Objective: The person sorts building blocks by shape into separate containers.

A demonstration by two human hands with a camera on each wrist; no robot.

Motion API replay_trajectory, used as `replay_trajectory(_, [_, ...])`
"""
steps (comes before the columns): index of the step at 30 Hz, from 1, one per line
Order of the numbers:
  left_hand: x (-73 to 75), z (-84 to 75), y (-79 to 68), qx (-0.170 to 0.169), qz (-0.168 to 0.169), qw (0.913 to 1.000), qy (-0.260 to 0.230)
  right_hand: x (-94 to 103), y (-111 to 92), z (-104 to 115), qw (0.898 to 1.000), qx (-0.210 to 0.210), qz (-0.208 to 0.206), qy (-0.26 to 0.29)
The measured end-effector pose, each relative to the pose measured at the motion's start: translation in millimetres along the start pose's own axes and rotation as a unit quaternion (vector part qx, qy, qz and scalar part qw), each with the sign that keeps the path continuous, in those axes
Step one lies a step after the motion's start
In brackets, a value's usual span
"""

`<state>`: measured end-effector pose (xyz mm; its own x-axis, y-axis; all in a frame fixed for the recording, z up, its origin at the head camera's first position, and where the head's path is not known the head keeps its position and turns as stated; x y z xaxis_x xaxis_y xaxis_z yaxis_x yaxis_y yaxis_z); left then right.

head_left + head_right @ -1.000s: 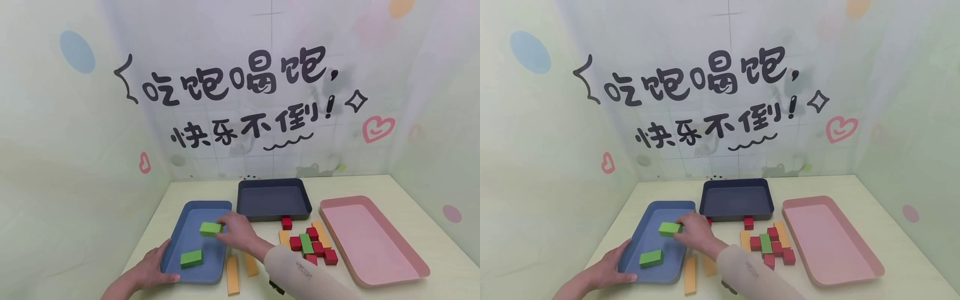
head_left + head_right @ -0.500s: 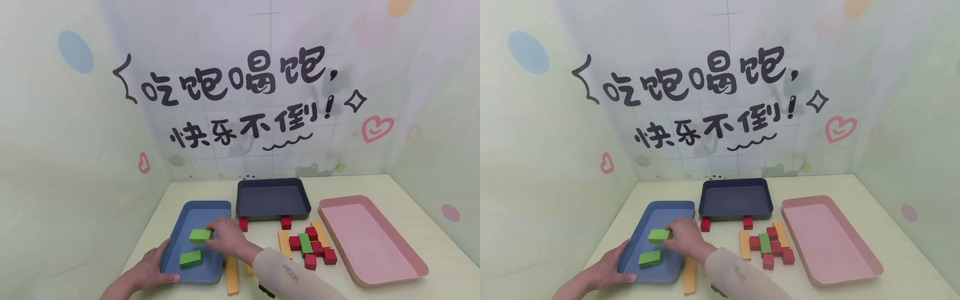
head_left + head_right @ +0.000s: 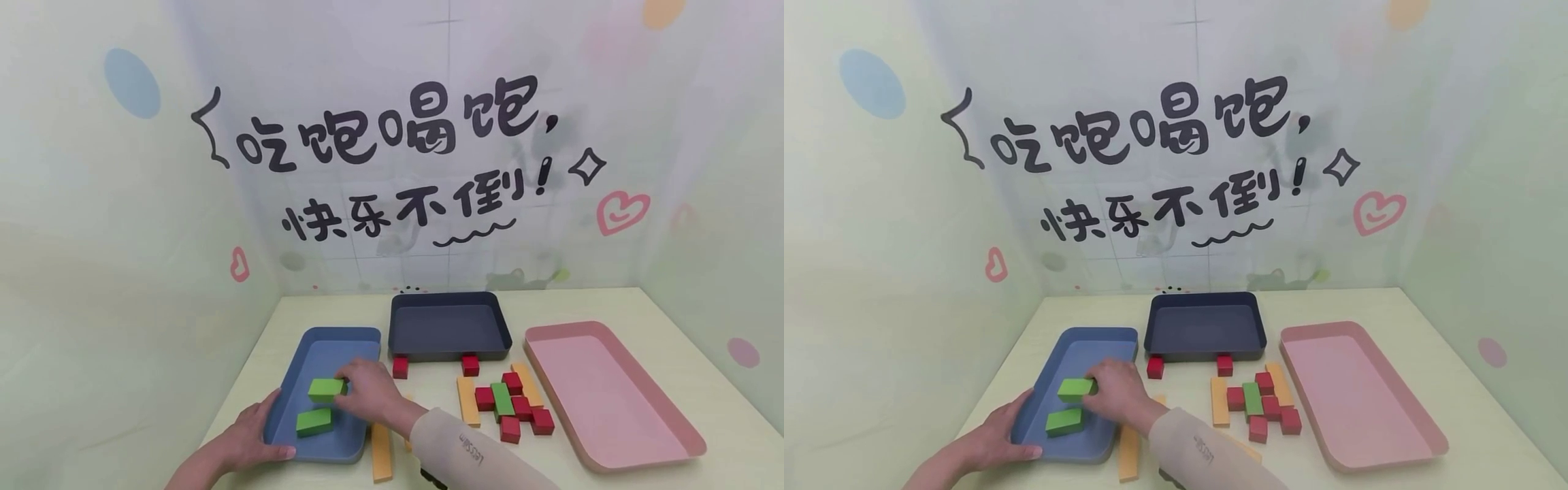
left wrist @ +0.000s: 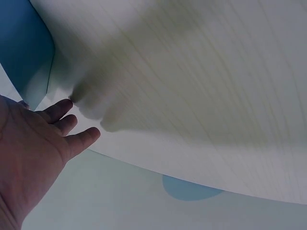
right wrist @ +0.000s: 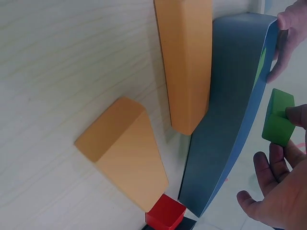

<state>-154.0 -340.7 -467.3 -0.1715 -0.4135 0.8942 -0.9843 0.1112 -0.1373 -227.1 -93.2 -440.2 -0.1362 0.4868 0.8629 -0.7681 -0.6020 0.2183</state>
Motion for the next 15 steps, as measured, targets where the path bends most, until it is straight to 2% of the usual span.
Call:
replay_trajectory(10, [-0.9,0.2,0.0,0.004,0.0,1.0,0.002,-3.8,1.8,-0.9,1.0,0.0,-0.004,-0.008])
replay_trajectory(15, [-1.7,-0.2,-0.6,0.003,-0.004,1.0,0.006,-7.2,3.1,-0.1,1.0,0.002,-0.003,-0.03])
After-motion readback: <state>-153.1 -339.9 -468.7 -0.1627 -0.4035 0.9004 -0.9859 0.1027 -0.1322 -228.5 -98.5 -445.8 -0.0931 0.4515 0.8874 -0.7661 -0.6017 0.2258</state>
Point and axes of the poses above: each hand's wrist, its own y-axis towards the middle knuckle, its own x-axis out of the back of the hand, z = x × y, the point moved 1 cm from there along y, towards the middle knuckle, and after that the axes turned 2 degrees about x, right-handed, at the moved point
